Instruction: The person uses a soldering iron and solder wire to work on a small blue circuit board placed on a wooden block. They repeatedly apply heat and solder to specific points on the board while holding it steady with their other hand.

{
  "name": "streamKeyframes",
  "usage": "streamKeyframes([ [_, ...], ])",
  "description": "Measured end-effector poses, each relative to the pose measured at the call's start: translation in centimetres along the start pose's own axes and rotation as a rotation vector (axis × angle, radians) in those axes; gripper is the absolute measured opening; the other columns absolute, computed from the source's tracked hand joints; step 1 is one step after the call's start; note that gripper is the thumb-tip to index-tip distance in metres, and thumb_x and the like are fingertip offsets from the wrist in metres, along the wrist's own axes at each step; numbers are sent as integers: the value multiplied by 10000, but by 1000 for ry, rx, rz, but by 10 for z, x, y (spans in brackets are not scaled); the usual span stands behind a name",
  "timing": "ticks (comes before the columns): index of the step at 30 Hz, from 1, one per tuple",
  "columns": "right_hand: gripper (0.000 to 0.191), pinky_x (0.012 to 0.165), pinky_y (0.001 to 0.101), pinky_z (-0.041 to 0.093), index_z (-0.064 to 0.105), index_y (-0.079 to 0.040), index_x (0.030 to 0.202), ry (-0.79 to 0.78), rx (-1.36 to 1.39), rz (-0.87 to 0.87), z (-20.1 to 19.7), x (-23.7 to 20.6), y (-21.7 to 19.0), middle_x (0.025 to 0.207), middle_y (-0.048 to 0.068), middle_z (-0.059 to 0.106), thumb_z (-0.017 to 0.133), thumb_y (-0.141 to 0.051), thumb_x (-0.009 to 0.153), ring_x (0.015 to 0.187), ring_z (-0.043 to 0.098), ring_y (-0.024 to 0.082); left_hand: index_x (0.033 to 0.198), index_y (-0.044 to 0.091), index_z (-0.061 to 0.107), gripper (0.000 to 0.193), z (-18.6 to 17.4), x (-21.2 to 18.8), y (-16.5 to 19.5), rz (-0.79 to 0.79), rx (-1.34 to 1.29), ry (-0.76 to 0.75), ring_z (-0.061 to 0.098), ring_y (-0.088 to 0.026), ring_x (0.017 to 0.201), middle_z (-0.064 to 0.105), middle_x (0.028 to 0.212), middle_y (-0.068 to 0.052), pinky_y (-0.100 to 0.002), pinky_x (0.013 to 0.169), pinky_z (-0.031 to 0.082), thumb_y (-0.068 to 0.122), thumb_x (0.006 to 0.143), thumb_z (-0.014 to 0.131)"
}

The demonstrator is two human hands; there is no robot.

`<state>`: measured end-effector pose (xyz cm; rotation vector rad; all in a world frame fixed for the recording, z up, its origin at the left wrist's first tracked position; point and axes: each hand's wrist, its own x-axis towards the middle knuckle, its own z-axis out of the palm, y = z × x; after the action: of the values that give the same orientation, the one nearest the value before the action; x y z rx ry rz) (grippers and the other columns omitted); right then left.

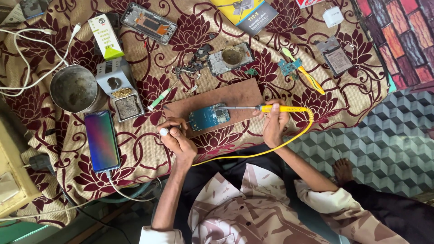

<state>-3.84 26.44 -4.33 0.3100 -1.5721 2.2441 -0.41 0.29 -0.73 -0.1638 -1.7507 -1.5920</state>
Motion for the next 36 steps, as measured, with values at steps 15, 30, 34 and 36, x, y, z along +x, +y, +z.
streamKeyframes([
  [15, 264, 789, 345, 564, 518, -2, 1079, -29, -81, 24, 3, 4, -4, 808, 112, 609, 411, -228, 1165, 757, 646, 177, 1086, 32, 413, 337, 1, 2, -1, 13, 4, -4, 451, -95, 628, 558, 825, -94, -241, 531, 333, 350, 1174, 348],
  [30, 278, 751, 299, 519, 514, -18, 1121, 81, 5, 15, 2, 5, 1, 787, 58, 559, 423, -278, 1156, 818, 668, 178, 1080, 34, 416, 356, 3, 2, -4, 31, -16, 9, 473, -115, 658, 550, 817, -98, -255, 560, 375, 370, 1177, 352],
  [34, 285, 763, 308, 539, 532, -16, 1105, 62, 2, 11, 1, 7, 1, 849, 70, 572, 438, -280, 1160, 751, 593, 135, 1088, 34, 411, 354, 2, 3, -2, 34, 12, -7, 468, -110, 652, 549, 826, -96, -254, 559, 366, 368, 1182, 341],
  [36, 283, 745, 298, 532, 535, -14, 1097, 45, -28, 22, 1, 6, 0, 865, 69, 574, 436, -273, 1157, 753, 585, 133, 1084, 33, 413, 353, 1, 3, 0, 20, 24, -5, 435, -91, 609, 558, 819, -93, -246, 538, 341, 367, 1172, 339],
])
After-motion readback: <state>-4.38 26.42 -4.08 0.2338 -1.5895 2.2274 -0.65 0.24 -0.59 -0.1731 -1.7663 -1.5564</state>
